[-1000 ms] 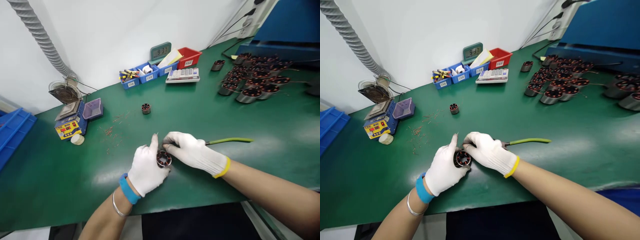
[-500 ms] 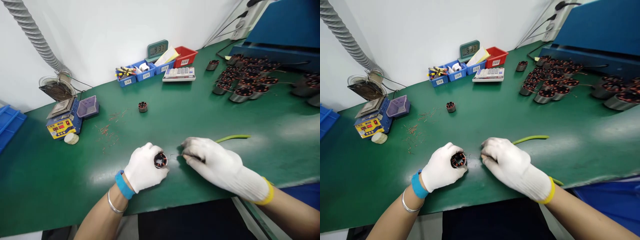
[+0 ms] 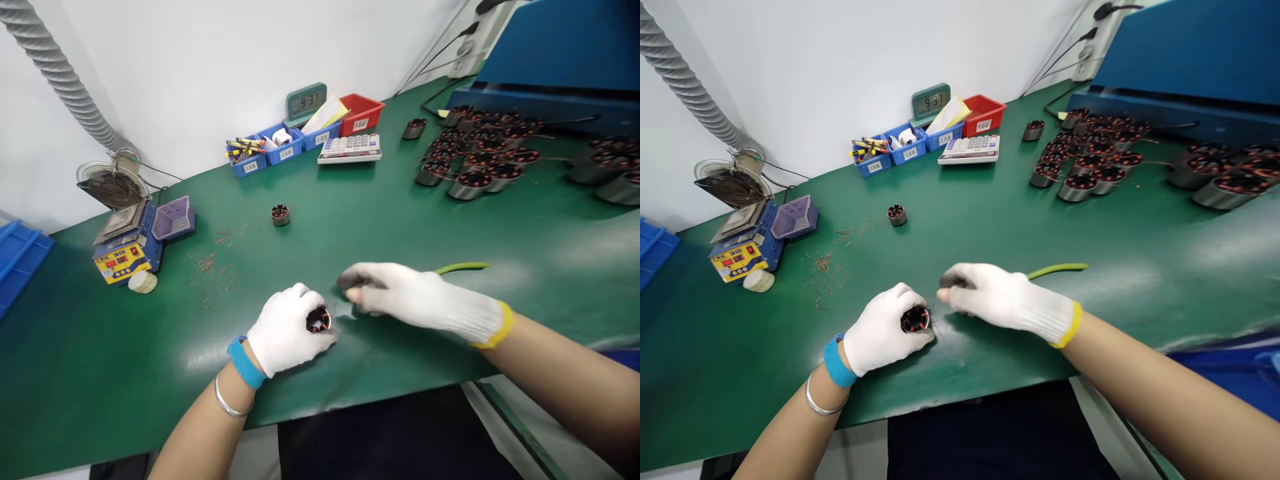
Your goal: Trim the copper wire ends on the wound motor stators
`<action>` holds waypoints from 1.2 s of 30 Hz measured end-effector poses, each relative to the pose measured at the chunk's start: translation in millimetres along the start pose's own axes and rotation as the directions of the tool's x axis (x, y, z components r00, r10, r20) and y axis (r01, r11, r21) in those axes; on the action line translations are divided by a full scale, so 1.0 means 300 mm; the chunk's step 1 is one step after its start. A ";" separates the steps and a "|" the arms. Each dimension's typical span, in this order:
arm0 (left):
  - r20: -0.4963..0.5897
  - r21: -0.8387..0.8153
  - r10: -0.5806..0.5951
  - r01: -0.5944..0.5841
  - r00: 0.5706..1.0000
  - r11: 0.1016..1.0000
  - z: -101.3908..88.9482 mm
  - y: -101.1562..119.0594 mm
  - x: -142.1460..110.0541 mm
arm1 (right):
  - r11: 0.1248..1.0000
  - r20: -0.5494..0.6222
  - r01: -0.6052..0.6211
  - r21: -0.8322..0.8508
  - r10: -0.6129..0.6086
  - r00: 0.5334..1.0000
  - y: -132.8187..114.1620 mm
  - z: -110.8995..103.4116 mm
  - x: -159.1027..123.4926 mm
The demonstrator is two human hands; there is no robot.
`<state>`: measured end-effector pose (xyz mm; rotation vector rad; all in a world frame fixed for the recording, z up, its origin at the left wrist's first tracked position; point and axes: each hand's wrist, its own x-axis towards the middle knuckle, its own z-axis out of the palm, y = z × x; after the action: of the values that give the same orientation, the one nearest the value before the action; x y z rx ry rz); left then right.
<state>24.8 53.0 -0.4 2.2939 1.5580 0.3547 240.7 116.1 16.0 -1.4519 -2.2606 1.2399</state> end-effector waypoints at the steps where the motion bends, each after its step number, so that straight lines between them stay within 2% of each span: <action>1: -0.001 0.005 -0.001 0.001 1.000 1.000 -0.001 0.000 0.002 | 0.998 0.041 -0.002 -0.068 0.005 0.999 -0.016 0.007 0.015; 3: -0.009 0.011 -0.003 0.003 1.000 1.000 -0.002 -0.001 0.004 | 0.988 0.108 0.054 -0.144 -0.039 0.993 -0.035 0.041 0.030; 5: -0.006 0.012 -0.004 0.004 1.000 1.000 -0.003 0.000 0.004 | 0.982 0.071 0.106 -0.154 -0.096 0.993 -0.037 0.082 0.032; 9: 0.008 0.026 -0.010 0.009 1.000 1.000 -0.003 0.003 0.002 | 0.996 -0.049 0.070 -0.063 -0.074 0.996 -0.015 0.127 0.028; 11: 0.007 0.023 -0.014 0.014 1.000 1.000 0.000 0.003 0.002 | 0.999 -0.052 0.041 -0.029 -0.043 0.998 -0.014 0.128 0.027; 15: -0.001 -0.050 -0.007 0.007 1.000 0.999 0.011 -0.008 0.004 | 0.999 0.045 -0.009 0.048 0.007 0.999 -0.032 0.100 0.009; 18: -0.007 -0.111 0.011 -0.012 1.000 0.994 0.019 -0.017 0.004 | 0.999 0.137 -0.044 0.010 0.042 0.990 -0.037 0.080 -0.018; 22: -0.018 -0.133 0.025 -0.027 1.000 0.991 0.022 -0.021 0.003 | 1.000 0.157 0.001 -0.022 0.002 0.988 -0.021 0.092 -0.050; 25: -0.014 -0.129 0.041 -0.042 0.999 0.991 0.020 -0.020 0.005 | 0.999 0.110 0.045 -0.014 -0.043 0.993 -0.006 0.125 -0.077; 28: 0.009 -0.127 0.045 -0.043 0.999 0.991 0.016 -0.017 0.008 | 0.986 0.071 0.124 -0.114 -0.116 0.991 0.010 0.152 -0.112; 31: 0.023 -0.125 0.035 -0.032 0.999 0.992 0.013 -0.012 0.009 | 0.970 0.138 0.183 -0.159 -0.162 0.977 0.016 0.138 -0.124; 33: 0.019 -0.122 0.035 -0.032 0.999 0.992 0.012 -0.010 0.009 | 0.987 0.162 0.118 -0.107 -0.099 0.982 0.003 0.104 -0.101; 36: 0.006 -0.119 0.027 -0.026 1.000 0.993 0.014 -0.009 0.008 | 0.995 0.066 -0.044 -0.090 0.050 0.997 -0.030 0.063 -0.033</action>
<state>25.2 55.6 -5.2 2.2244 1.4629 0.4331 229.4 96.2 13.2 -1.5239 -2.3672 1.2355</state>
